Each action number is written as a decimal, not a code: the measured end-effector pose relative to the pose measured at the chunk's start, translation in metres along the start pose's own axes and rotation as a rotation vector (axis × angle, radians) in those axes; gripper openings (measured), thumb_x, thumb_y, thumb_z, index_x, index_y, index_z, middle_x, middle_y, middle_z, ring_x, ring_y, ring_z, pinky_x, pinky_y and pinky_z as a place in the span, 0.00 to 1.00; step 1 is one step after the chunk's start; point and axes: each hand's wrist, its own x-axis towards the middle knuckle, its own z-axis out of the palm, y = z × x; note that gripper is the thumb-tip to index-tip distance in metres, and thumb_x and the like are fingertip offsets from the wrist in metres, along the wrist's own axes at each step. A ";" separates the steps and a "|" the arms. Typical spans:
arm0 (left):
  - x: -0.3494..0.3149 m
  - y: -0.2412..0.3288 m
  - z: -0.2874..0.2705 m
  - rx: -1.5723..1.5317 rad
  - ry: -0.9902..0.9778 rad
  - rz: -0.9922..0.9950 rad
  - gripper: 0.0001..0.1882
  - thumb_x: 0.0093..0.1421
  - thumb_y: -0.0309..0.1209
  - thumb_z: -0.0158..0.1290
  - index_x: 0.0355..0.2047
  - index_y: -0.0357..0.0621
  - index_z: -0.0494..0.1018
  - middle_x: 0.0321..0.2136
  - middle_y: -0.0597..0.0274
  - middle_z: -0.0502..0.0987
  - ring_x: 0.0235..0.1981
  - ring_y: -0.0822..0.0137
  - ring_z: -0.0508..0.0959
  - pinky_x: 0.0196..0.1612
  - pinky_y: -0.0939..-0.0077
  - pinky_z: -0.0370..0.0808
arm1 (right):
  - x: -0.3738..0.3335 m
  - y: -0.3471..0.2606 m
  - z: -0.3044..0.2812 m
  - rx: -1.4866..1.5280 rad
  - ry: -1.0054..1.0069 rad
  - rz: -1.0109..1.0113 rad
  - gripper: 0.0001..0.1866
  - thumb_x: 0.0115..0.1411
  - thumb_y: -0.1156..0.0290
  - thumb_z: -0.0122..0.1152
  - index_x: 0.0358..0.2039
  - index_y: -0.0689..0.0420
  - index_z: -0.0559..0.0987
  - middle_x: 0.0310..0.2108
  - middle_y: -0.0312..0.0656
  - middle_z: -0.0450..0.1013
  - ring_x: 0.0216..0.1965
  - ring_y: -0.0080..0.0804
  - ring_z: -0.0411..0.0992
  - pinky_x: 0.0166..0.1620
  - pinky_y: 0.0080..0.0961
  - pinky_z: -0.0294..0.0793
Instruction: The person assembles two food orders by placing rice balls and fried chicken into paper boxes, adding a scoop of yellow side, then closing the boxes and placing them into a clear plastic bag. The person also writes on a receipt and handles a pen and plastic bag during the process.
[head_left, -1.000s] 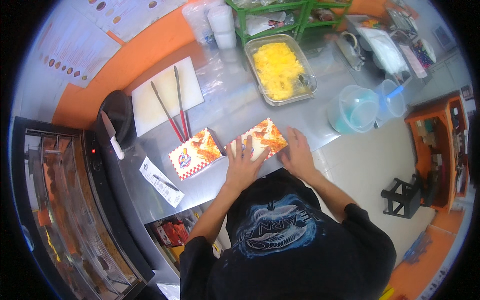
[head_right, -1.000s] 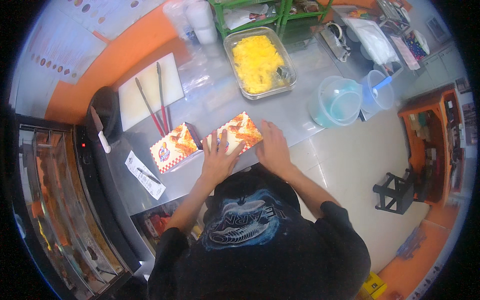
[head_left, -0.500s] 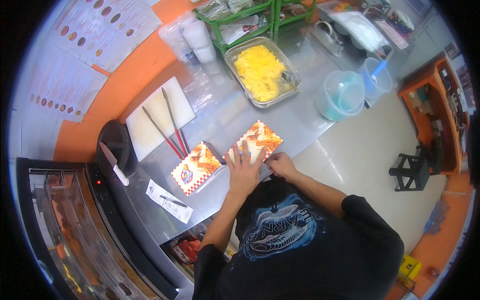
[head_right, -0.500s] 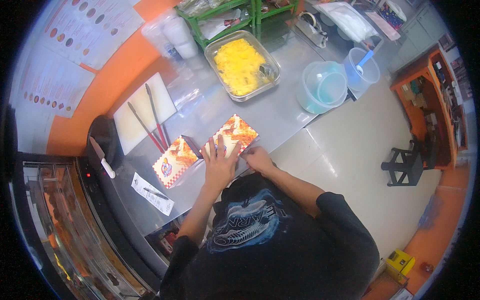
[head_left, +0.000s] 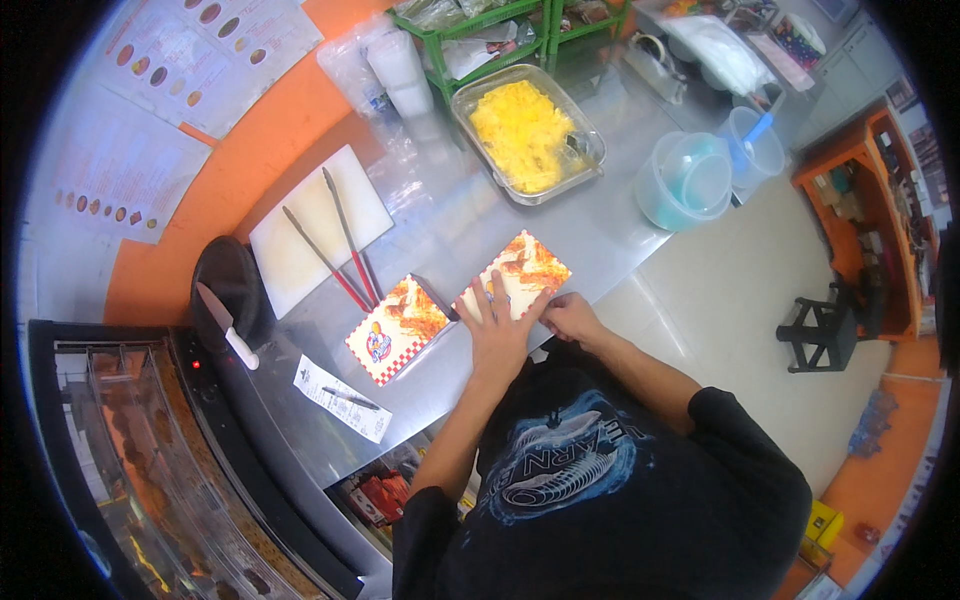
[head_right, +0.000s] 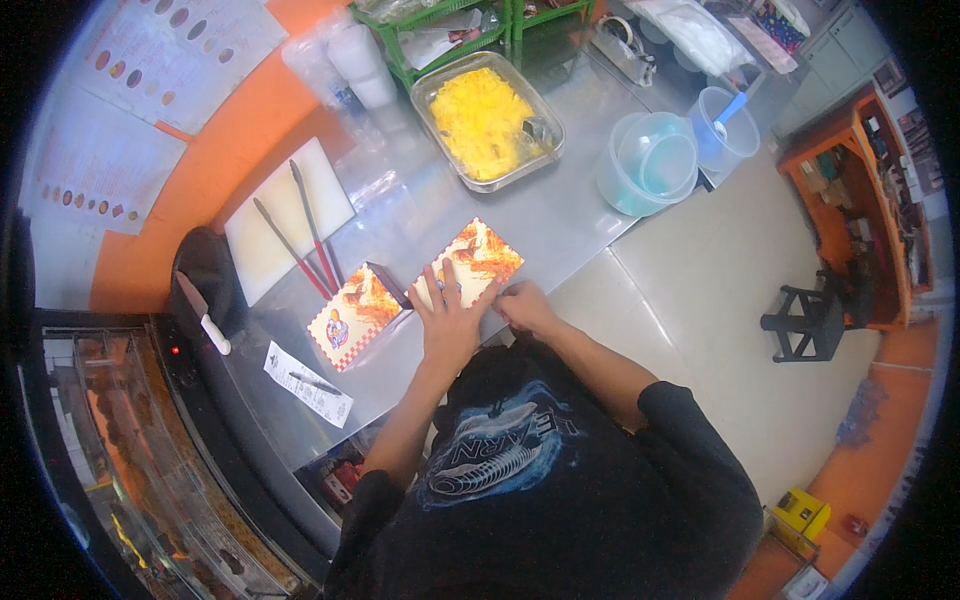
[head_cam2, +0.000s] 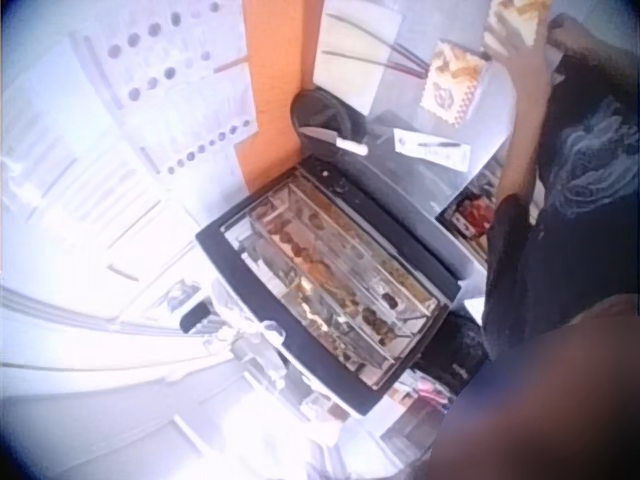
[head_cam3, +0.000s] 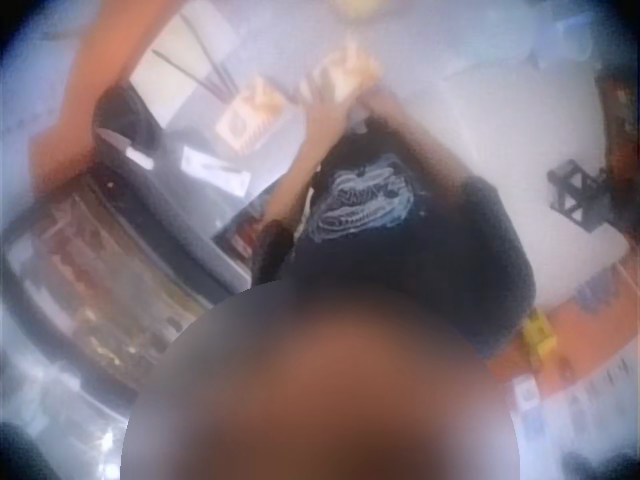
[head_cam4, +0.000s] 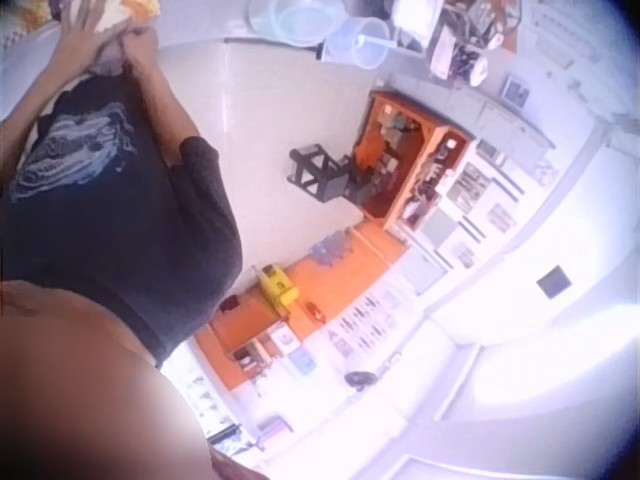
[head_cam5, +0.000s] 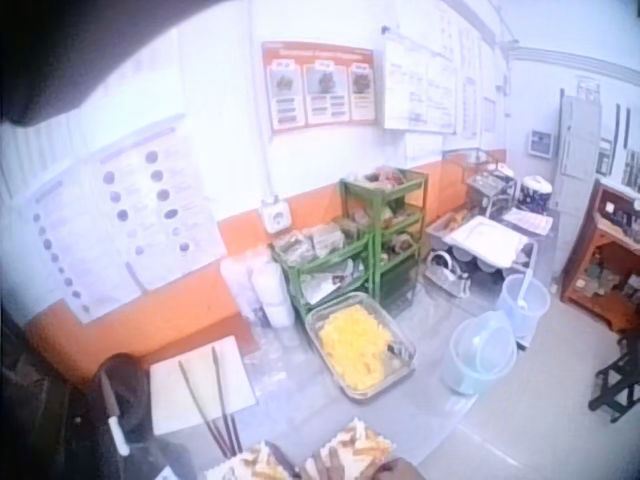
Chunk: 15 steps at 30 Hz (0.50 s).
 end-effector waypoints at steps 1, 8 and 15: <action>0.000 0.000 0.000 -0.011 -0.009 -0.008 0.34 0.64 0.28 0.49 0.67 0.81 0.65 0.71 0.30 0.50 0.70 0.22 0.50 0.61 0.12 0.48 | -0.001 -0.001 0.001 0.018 -0.007 -0.013 0.14 0.56 0.65 0.65 0.25 0.65 0.80 0.17 0.38 0.72 0.15 0.25 0.68 0.19 0.27 0.65; -0.008 0.009 -0.010 0.004 -0.093 -0.004 0.36 0.63 0.30 0.51 0.69 0.83 0.63 0.71 0.29 0.49 0.69 0.21 0.50 0.60 0.11 0.50 | -0.044 -0.038 -0.045 -0.140 0.136 -0.319 0.10 0.60 0.67 0.64 0.30 0.61 0.84 0.22 0.36 0.77 0.24 0.22 0.74 0.28 0.26 0.73; -0.049 0.041 -0.015 -0.049 -0.061 -0.101 0.32 0.67 0.34 0.49 0.67 0.87 0.63 0.69 0.28 0.53 0.68 0.21 0.53 0.60 0.11 0.51 | -0.023 -0.187 -0.304 -0.064 0.825 -0.864 0.10 0.67 0.66 0.60 0.36 0.59 0.82 0.24 0.31 0.75 0.23 0.15 0.67 0.26 0.20 0.65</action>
